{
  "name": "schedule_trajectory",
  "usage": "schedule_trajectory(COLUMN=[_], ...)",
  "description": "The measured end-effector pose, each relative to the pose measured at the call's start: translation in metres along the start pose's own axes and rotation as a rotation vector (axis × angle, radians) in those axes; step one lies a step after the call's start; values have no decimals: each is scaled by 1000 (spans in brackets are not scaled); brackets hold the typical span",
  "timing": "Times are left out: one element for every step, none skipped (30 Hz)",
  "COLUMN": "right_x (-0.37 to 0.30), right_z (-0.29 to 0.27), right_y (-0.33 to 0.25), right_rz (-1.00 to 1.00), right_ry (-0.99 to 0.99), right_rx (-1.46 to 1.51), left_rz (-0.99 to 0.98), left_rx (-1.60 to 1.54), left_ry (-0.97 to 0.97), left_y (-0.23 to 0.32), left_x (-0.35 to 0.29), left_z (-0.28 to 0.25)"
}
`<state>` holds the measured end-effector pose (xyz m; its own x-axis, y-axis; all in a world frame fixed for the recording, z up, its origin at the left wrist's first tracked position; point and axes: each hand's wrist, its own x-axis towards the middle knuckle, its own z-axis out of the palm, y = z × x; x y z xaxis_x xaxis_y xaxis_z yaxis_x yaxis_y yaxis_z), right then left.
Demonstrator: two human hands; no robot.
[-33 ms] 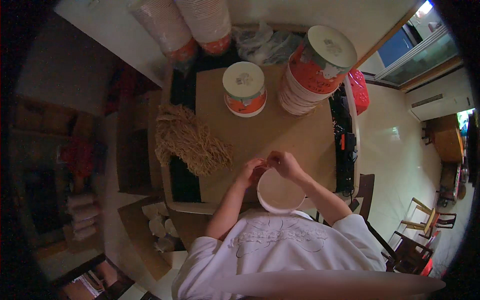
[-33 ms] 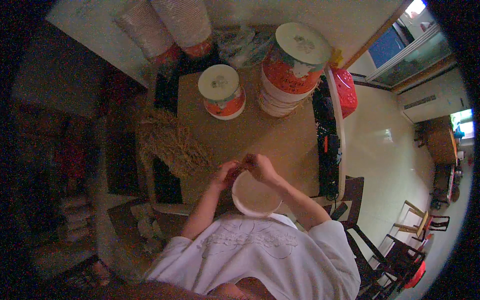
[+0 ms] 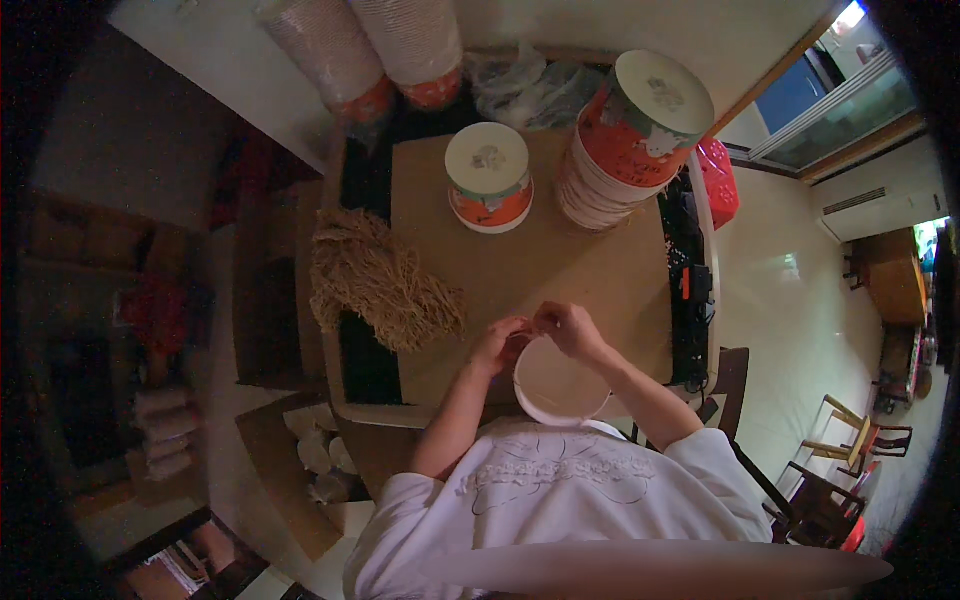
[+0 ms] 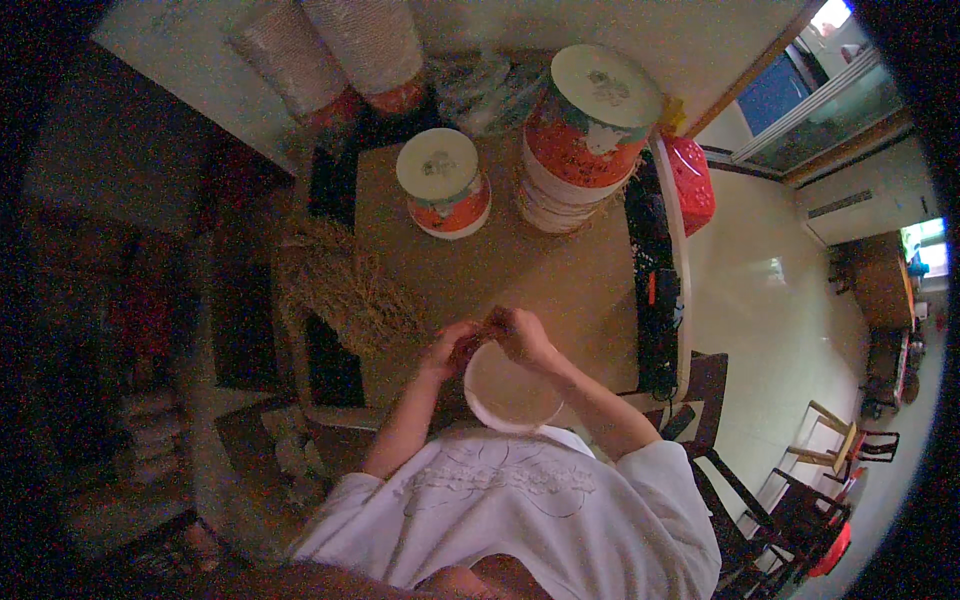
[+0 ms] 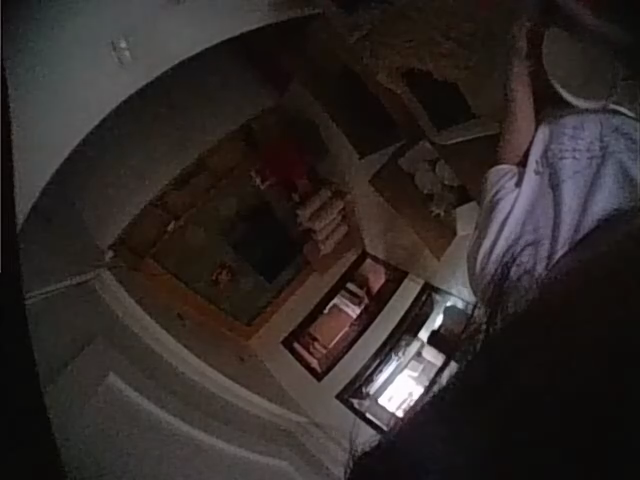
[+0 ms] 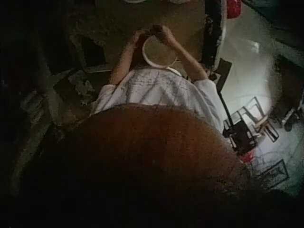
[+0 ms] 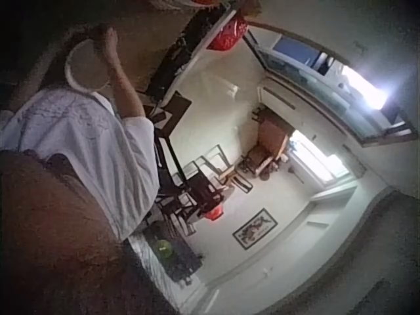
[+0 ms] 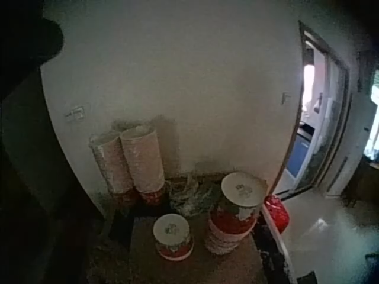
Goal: The recorder is preparing decorative paper bowls by placing straw-like filler material inside them and stacking them.
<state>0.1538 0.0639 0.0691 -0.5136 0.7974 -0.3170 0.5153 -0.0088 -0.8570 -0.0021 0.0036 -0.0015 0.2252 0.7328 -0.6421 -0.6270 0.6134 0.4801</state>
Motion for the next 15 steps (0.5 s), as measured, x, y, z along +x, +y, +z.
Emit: schedule_trajectory(right_x=[-3, -5, -6, -7, -9, -11, -13, -13, -13, -14, -15, -16, -17, -18, -18], right_z=[1, 3, 5, 6, 7, 7, 7, 9, 13, 15, 17, 19, 19, 20, 20], right_y=[-3, -2, -1, -2, -3, -6, -8, -5, 2, 3, 3, 3, 2, 4, 5], right_rz=[-52, -52, -127, -201, -200, -199, -200, -200, -273, -347, -346, -334, -321, -319, -367], right_ry=[100, 100, 173, 246, 246, 269, 293, 294, 337, 380, 379, 390, 402, 403, 403], right_rx=[-37, -37, -32, -28, -27, -62, -97, -96, -155, -214, -213, -232, -251, -251, -273], left_rz=[-1, -24, -47, -48, -47, -46, -47, -29, -12, -12, -4, 3, 1, 0, -1], left_rx=[0, 33, 65, 64, 49, 34, 34, 15, -5, -5, -18, -32, -31, -31, -31], left_ry=[0, -42, -84, -84, -72, -59, -59, -12, 34, 35, 25, 15, 14, 9, 5], left_y=[2, 5, 7, 9, 10, 11, 11, 11, 10, 9, 7, 6, 7, 8, 8], left_x=[-1, -3, -5, -7, -10, -12, -14, -14, -14, -14, -13, -12, -13, -14, -14], left_z=[0, -2, -2, 1, 5, 8, 10, 13, 15, 13, 11, 9, 10, 12, 13])
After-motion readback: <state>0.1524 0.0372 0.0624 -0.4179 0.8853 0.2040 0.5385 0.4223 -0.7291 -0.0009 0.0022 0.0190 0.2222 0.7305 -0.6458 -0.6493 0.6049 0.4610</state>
